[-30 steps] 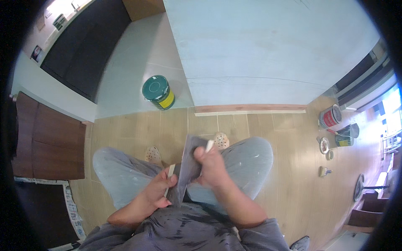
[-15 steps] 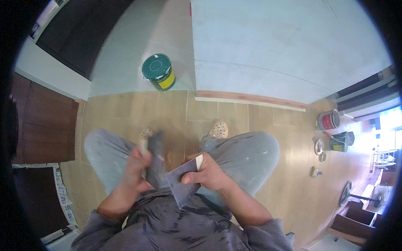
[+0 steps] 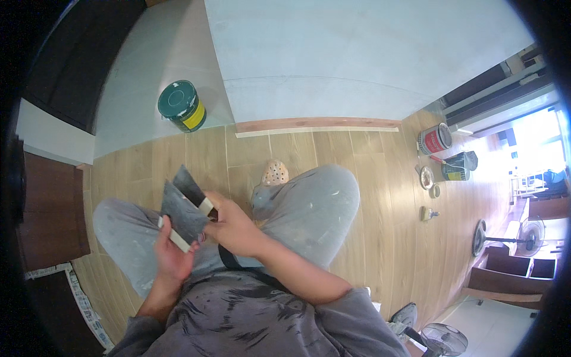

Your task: The person sits on the floor and uses a putty knife to apply filler along the baseboard. They repeatedly transfer filler between two putty knives and spread it into the joint between the wall and the baseboard.

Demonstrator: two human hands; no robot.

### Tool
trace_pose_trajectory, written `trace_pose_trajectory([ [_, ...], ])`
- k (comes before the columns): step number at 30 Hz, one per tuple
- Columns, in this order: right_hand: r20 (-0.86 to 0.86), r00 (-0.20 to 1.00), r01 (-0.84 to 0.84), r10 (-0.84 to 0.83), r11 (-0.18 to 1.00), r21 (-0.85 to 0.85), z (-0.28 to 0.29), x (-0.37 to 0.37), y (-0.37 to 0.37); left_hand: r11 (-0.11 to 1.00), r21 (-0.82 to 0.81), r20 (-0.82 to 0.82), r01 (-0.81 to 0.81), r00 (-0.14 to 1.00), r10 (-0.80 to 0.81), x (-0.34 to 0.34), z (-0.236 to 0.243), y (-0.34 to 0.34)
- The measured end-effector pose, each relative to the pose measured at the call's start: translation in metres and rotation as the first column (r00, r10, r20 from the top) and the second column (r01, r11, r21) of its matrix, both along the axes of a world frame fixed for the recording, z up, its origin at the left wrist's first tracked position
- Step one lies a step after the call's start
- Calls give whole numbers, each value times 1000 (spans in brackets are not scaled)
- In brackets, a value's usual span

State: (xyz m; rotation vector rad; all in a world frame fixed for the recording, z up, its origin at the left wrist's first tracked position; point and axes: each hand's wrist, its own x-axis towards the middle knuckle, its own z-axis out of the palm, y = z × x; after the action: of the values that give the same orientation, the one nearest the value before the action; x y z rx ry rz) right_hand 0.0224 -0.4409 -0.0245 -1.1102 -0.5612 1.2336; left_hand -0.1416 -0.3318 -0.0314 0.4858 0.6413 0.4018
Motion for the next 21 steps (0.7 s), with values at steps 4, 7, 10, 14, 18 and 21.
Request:
trace_pose_trajectory([
  [4, 85, 983, 158, -160, 987, 37, 12, 11, -13, 951, 78, -97, -298, 947, 305, -23, -3, 36],
  [7, 85, 952, 209, -293, 829, 519, 56, 27, -39, 887, 155, -71, -436, 890, 450, -36, 4, 84],
  [10, -303, 907, 420, -294, 551, 721, 120, -1, -66, 877, 291, -8, -383, 915, 402, -42, 11, 105],
  [14, -440, 840, 531, -317, 315, 787, 163, -29, -69, 911, 263, -1, -316, 945, 328, -28, 18, 85],
  [18, -472, 832, 541, -292, 231, 809, 178, -45, -55, 902, 395, -59, -174, 975, 214, -2, 28, 50],
  [21, -355, 934, 339, -33, 389, 856, 179, -23, -71, 911, 409, 1, -56, 998, 61, 14, 37, 37],
])
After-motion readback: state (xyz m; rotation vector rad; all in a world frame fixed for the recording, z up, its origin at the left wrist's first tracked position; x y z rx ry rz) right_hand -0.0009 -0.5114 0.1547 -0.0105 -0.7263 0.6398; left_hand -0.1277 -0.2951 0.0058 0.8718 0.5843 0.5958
